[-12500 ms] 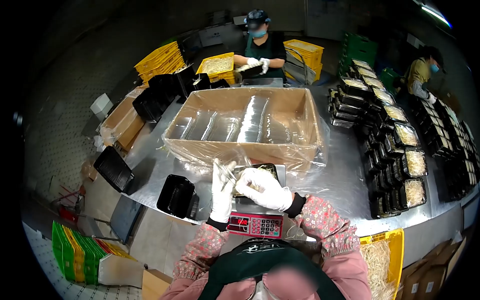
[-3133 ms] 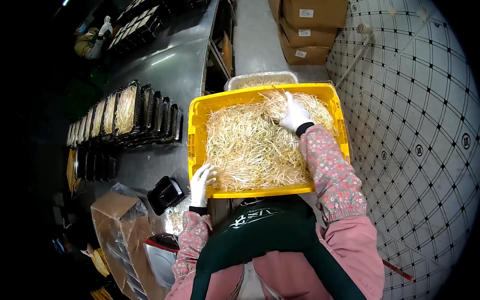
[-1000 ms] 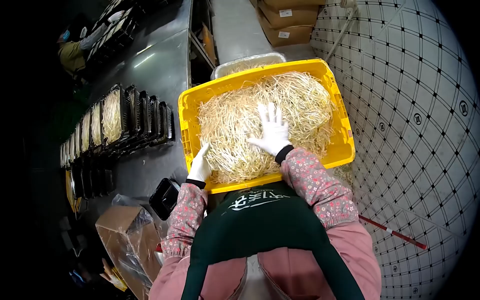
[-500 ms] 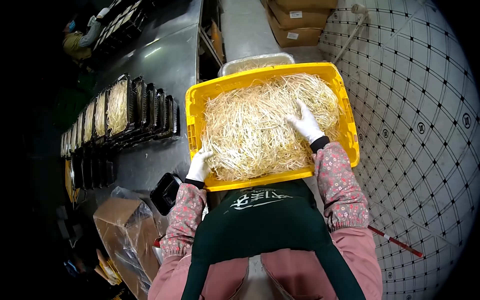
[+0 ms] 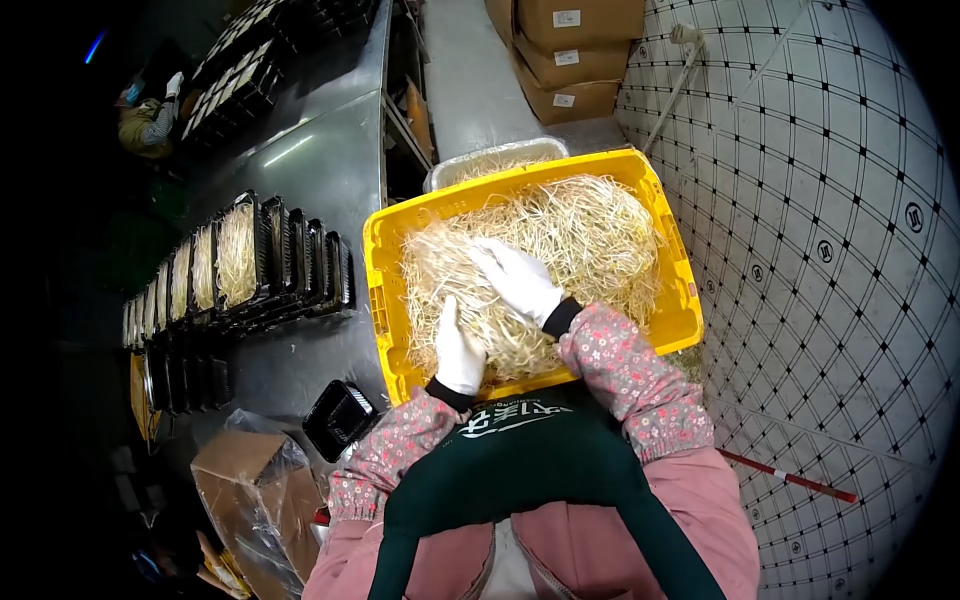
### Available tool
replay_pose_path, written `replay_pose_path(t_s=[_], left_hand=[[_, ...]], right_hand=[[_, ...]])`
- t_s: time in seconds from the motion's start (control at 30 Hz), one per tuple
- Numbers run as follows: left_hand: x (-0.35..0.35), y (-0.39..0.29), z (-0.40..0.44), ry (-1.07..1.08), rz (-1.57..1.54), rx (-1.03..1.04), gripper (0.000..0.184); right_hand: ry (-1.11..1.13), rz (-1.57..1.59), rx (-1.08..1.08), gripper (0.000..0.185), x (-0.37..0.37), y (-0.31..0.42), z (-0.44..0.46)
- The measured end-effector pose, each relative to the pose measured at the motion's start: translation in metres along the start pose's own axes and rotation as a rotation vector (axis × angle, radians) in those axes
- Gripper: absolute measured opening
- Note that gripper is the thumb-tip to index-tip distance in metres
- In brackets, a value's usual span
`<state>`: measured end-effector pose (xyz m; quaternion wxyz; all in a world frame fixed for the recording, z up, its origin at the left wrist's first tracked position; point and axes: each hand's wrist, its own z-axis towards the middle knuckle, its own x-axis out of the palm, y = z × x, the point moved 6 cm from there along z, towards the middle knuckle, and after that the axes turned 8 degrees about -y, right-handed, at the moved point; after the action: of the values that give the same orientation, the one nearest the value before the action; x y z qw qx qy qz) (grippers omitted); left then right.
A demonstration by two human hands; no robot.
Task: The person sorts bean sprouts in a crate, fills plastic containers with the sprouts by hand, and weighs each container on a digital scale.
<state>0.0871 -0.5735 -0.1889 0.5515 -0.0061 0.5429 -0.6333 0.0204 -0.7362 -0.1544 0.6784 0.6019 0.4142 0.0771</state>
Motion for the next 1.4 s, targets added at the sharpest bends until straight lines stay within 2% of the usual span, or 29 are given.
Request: replay_pose_path(t_s=[0.03, 0.1, 0.17, 0.23, 0.27, 0.3, 0.37, 0.4, 0.47, 0.5, 0.57, 0.6, 0.77, 0.8, 0.9, 1.03, 1.07, 1.17, 1.23, 1.33, 1.37, 1.4], left_hand=[[-0.003, -0.01, -0.002, -0.006, -0.105, -0.065, 0.067], [0.035, 0.033, -0.039, 0.29, -0.184, -0.4, 0.069], [0.027, 0.007, -0.039, 0.442, -1.347, -1.354, 0.065], [0.01, 0.025, -0.057, 0.755, -1.123, -1.441, 0.061], [-0.014, 0.013, -0.042, 0.846, -0.919, -1.288, 0.061], [-0.023, 0.032, -0.04, 0.909, -0.692, -1.057, 0.063], [-0.035, 0.052, -0.025, 0.853, -0.423, -0.761, 0.075], [-0.032, 0.05, -0.024, 0.866, -0.423, -0.755, 0.075], [-0.038, 0.013, 0.008, 0.644, 0.08, 0.062, 0.095], [-0.025, 0.009, 0.014, 0.659, 0.054, 0.106, 0.114], [-0.002, 0.016, 0.023, 0.724, 0.261, 0.159, 0.125], [0.012, 0.029, 0.03, 0.782, 0.359, 0.135, 0.134], [0.051, 0.065, 0.069, 0.8, 0.239, -0.016, 0.155], [0.056, 0.071, 0.072, 0.785, 0.25, -0.017, 0.156], [0.054, 0.071, 0.067, 0.737, 0.266, -0.121, 0.149], [0.038, 0.077, 0.042, 0.6, 0.184, -0.062, 0.134], [0.036, 0.078, 0.035, 0.592, 0.25, -0.037, 0.13], [0.026, 0.063, 0.019, 0.564, 0.374, -0.029, 0.118], [0.017, 0.056, 0.015, 0.555, 0.378, -0.062, 0.116], [-0.001, 0.059, 0.011, 0.42, 0.256, -0.106, 0.109], [-0.007, 0.062, 0.01, 0.414, 0.257, -0.12, 0.109], [-0.016, 0.065, 0.01, 0.35, 0.156, -0.147, 0.104]], right_hand=[[0.107, -0.077, -0.082, 0.054, -0.011, 0.028, 0.003], [0.14, -0.151, -0.301, 0.058, -0.01, 0.021, 0.019], [0.354, -0.314, -0.269, 0.071, -0.016, 0.002, 0.03], [0.269, -0.673, -0.2, 0.083, -0.039, -0.024, 0.032], [0.171, -0.563, -0.175, 0.09, -0.054, -0.043, 0.031], [0.097, -0.435, -0.14, 0.096, -0.072, -0.049, 0.025], [-0.018, -0.545, -0.093, 0.108, -0.086, -0.063, 0.001], [-0.037, -0.578, -0.138, 0.117, -0.08, -0.064, -0.016], [0.016, -0.621, -0.281, 0.125, -0.045, -0.055, -0.053], [0.137, -0.652, -0.29, 0.13, -0.023, -0.042, -0.068], [0.297, -0.7, -0.374, 0.136, 0.008, -0.033, -0.08], [0.294, -0.751, -0.361, 0.138, 0.011, -0.033, -0.07], [0.321, -0.891, -0.285, 0.15, -0.002, -0.034, 0.005], [0.372, -0.843, -0.216, 0.152, -0.002, -0.038, 0.015], [0.402, -0.824, -0.19, 0.153, 0.002, -0.046, 0.02], [0.446, -0.768, -0.189, 0.153, -0.004, -0.053, 0.005], [0.476, -0.723, -0.172, 0.151, -0.01, -0.052, 0.009], [0.347, -0.564, -0.114, 0.13, -0.019, -0.051, 0.048], [0.219, -0.669, -0.19, 0.11, -0.01, -0.051, 0.069], [0.33, -0.784, -0.3, 0.099, 0.031, -0.054, 0.082], [0.359, -0.746, -0.281, 0.076, 0.045, -0.059, 0.083], [0.364, -0.732, -0.318, 0.063, 0.052, -0.064, 0.085]])
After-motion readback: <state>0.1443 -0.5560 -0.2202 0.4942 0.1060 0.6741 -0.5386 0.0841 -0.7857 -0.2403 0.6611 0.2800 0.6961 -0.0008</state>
